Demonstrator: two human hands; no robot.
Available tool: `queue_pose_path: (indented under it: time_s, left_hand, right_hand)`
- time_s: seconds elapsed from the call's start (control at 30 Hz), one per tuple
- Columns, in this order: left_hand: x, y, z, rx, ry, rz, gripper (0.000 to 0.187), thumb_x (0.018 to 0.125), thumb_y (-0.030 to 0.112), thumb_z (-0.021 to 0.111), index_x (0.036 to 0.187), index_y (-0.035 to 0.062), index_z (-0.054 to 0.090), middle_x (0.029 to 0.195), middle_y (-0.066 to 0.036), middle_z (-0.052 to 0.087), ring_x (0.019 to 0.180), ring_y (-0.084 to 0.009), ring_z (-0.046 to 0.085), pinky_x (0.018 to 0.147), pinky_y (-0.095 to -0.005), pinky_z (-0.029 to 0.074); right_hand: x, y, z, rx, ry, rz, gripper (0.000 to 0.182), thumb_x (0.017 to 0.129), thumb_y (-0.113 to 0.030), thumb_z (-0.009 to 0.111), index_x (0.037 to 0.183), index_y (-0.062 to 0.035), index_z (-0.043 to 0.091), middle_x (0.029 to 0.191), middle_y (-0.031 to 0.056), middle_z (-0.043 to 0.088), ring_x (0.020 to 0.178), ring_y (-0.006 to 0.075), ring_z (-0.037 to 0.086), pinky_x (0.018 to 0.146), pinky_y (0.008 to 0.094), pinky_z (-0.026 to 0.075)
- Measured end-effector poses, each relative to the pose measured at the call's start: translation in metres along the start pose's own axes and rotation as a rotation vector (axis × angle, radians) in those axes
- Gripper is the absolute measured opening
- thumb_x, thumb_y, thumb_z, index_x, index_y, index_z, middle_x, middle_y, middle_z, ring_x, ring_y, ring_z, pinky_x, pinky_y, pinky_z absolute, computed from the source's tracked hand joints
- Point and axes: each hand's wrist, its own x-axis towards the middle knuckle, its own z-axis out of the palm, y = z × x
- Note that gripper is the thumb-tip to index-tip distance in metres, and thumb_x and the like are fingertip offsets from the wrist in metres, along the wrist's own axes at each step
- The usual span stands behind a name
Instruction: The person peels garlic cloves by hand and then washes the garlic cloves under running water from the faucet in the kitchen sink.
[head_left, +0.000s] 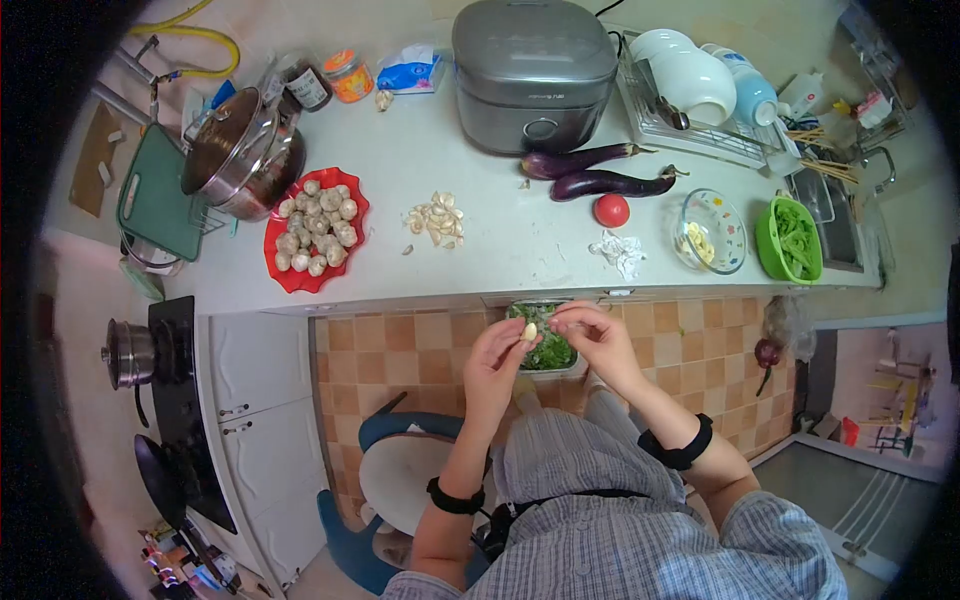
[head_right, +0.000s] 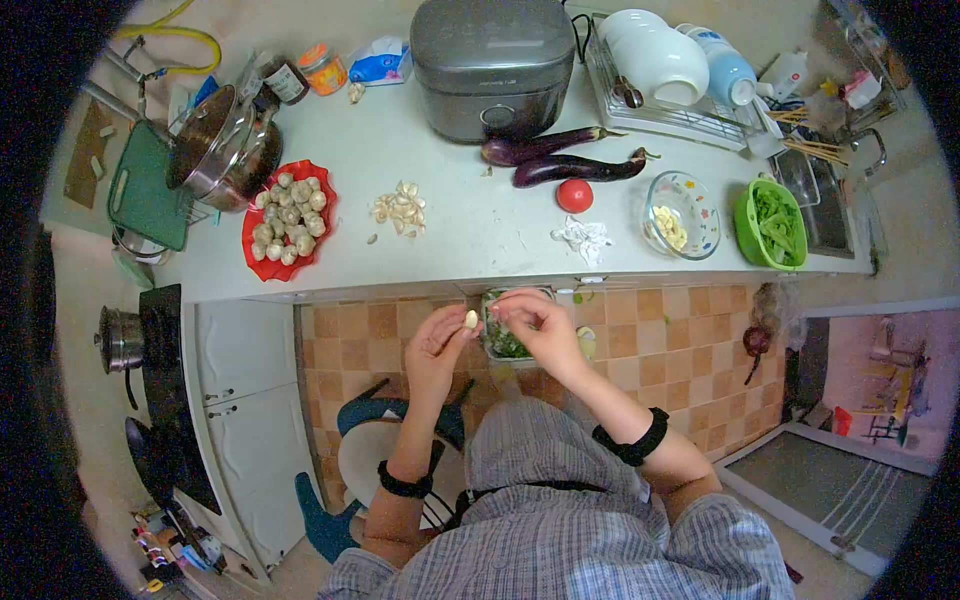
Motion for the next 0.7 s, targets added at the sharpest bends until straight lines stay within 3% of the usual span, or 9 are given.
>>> queue_pose_path:
  time_s: [0.13,0.27,0.43,0.53,0.7]
  left_hand:
    - [0.001,-0.001,0.005,0.177,0.012,0.047,0.024,0.077,-0.006,0.052,0.101,-0.0047,0.050,0.096,-0.011,0.057,0.088,-0.0178,0.057,0.078,-0.0252,0.045]
    - [0.000,-0.001,0.008,0.373,-0.009,0.133,0.019,0.077,-0.006,0.054,0.096,-0.0041,0.053,0.094,-0.010,0.058,0.086,-0.0160,0.057,0.076,-0.0246,0.046]
    - [0.000,0.001,0.012,0.274,-0.020,0.091,0.019,0.076,-0.006,0.054,0.095,-0.0042,0.054,0.094,-0.011,0.058,0.086,-0.0165,0.057,0.076,-0.0248,0.046]
    - [0.000,0.000,0.014,0.263,-0.026,0.084,0.020,0.076,-0.007,0.054,0.096,-0.0047,0.053,0.094,-0.011,0.058,0.086,-0.0169,0.058,0.076,-0.0250,0.046]
    - [0.001,-0.005,0.014,0.249,-0.028,0.066,0.021,0.076,-0.006,0.055,0.097,-0.0052,0.053,0.094,-0.012,0.058,0.086,-0.0172,0.058,0.076,-0.0253,0.046]
  right_hand:
    - [0.002,-0.004,-0.001,-0.315,-0.075,-0.167,0.019,0.077,-0.002,0.057,0.096,-0.0011,0.057,0.100,0.0048,0.050,0.085,0.0098,0.051,0.070,0.0200,0.042]
    - [0.000,-0.007,-0.003,-0.386,-0.050,-0.096,0.016,0.076,-0.004,0.058,0.092,-0.0003,0.059,0.092,0.0036,0.052,0.077,0.0082,0.050,0.067,0.0184,0.041]
    - [0.001,-0.009,-0.002,-0.174,-0.016,0.002,0.011,0.078,-0.009,0.059,0.085,0.0000,0.059,0.078,0.0028,0.055,0.069,0.0082,0.052,0.060,0.0202,0.041]
    - [0.001,-0.008,-0.007,-0.105,-0.049,0.150,0.013,0.080,-0.007,0.055,0.089,0.0017,0.058,0.084,0.0024,0.055,0.075,0.0069,0.052,0.067,0.0181,0.042]
    - [0.001,-0.012,-0.005,0.039,-0.073,0.150,0.014,0.082,-0.009,0.053,0.090,0.0024,0.056,0.081,0.0040,0.058,0.075,0.0080,0.054,0.067,0.0198,0.043]
